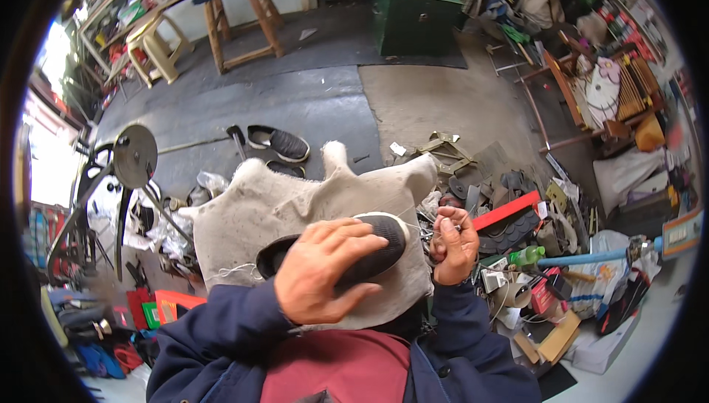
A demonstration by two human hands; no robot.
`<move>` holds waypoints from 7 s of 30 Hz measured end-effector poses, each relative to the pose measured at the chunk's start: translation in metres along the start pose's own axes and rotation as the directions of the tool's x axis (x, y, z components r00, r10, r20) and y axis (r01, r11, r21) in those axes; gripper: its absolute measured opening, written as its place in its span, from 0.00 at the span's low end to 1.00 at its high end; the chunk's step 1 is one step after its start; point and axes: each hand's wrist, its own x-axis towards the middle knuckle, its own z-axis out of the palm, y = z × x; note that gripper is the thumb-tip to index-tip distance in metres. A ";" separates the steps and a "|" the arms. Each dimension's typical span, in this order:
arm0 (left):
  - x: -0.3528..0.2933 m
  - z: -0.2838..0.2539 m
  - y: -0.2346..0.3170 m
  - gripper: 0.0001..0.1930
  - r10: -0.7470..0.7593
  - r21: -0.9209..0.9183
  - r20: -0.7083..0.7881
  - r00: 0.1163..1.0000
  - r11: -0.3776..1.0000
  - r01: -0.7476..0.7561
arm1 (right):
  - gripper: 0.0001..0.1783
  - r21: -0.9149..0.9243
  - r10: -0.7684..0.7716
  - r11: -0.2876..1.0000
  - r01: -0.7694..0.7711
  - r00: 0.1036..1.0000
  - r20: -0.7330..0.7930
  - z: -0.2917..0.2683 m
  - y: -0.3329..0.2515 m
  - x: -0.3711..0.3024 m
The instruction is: The person sews a black slip-on shoe using a curved awl and white thread, repeatedly piercing the sole-to-upper seam and pulling the thread through. The shoe is held on a padded lap rest while the hands rotate it to access different sections of the seam.
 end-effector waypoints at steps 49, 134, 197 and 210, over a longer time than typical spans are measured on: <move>0.046 0.067 -0.032 0.08 -0.481 -0.717 0.213 0.850 0.514 0.471 | 0.10 -0.751 0.430 0.659 0.042 0.798 0.423 -0.009 -0.067 0.009; -0.100 -0.046 -0.048 0.15 -0.625 -0.987 -0.148 0.766 0.145 -0.073 | 0.26 -0.533 -0.152 0.764 0.363 0.905 0.398 -0.001 0.004 -0.005; -0.116 -0.014 -0.046 0.14 -0.847 -0.983 -0.097 0.523 0.163 0.082 | 0.32 -0.565 -0.209 0.707 0.424 0.889 0.407 0.013 0.030 -0.006; -0.019 0.000 -0.002 0.08 -0.263 -0.277 -0.256 0.930 0.942 0.190 | 0.25 -0.389 -0.152 0.878 0.278 0.933 0.326 -0.001 0.029 -0.003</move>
